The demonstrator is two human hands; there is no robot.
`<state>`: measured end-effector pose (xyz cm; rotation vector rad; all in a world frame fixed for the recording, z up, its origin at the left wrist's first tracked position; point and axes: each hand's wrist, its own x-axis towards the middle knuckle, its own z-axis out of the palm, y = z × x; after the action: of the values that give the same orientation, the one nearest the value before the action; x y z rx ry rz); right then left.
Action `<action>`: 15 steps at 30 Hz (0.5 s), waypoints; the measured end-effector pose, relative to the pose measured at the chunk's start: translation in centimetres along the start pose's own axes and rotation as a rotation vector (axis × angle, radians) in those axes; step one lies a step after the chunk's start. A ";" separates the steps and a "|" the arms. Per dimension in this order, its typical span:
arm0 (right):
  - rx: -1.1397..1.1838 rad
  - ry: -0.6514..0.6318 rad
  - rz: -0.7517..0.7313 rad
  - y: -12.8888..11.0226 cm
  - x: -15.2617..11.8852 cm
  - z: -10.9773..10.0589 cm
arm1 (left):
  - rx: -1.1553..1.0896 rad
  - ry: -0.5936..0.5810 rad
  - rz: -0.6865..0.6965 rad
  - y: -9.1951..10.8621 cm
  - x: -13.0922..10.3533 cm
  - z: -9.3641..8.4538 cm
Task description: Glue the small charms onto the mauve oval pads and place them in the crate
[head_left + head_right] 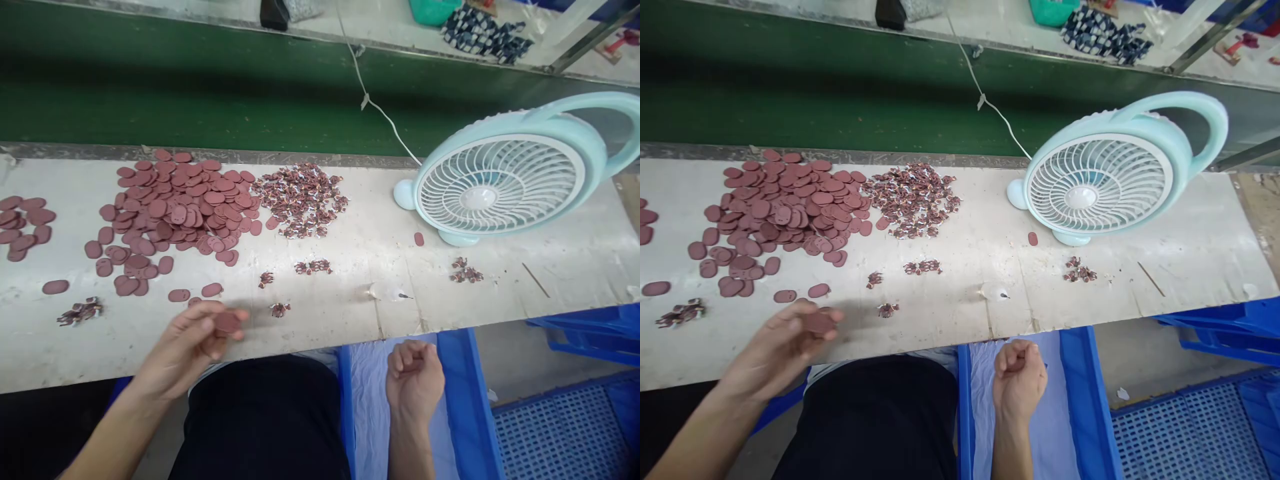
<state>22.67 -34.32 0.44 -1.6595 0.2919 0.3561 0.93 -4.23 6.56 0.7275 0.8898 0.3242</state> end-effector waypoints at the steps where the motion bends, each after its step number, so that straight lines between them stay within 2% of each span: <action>1: 0.078 -0.099 0.063 -0.9 -0.4 1.2 | -0.015 -0.070 -0.050 -0.9 -0.1 0.9; 3: 0.404 -0.367 0.295 -2.2 -0.1 3.6 | -0.053 -0.195 -0.136 -2.5 -0.3 2.6; 6: 1.091 -0.777 0.720 -3.1 2.6 6.6 | -0.147 -0.339 -0.196 -4.2 -0.6 4.5; 8: 1.257 -0.889 0.830 -3.8 4.1 7.9 | -0.208 -0.383 -0.203 -4.7 -0.8 5.0; 10: 1.233 -0.901 0.823 -4.7 4.0 8.8 | -0.256 -0.395 -0.200 -4.8 -0.9 5.2; 12: 1.099 -0.848 0.731 -6.0 2.0 9.4 | -0.292 -0.387 -0.201 -4.8 -0.9 5.3; 15: 0.601 -0.658 0.401 -7.8 -2.7 10.4 | -0.337 -0.364 -0.208 -4.8 -0.8 5.5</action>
<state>22.58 -23.07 7.61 -0.8222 0.2011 0.9831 4.66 -10.53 5.93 0.3606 0.5400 0.1436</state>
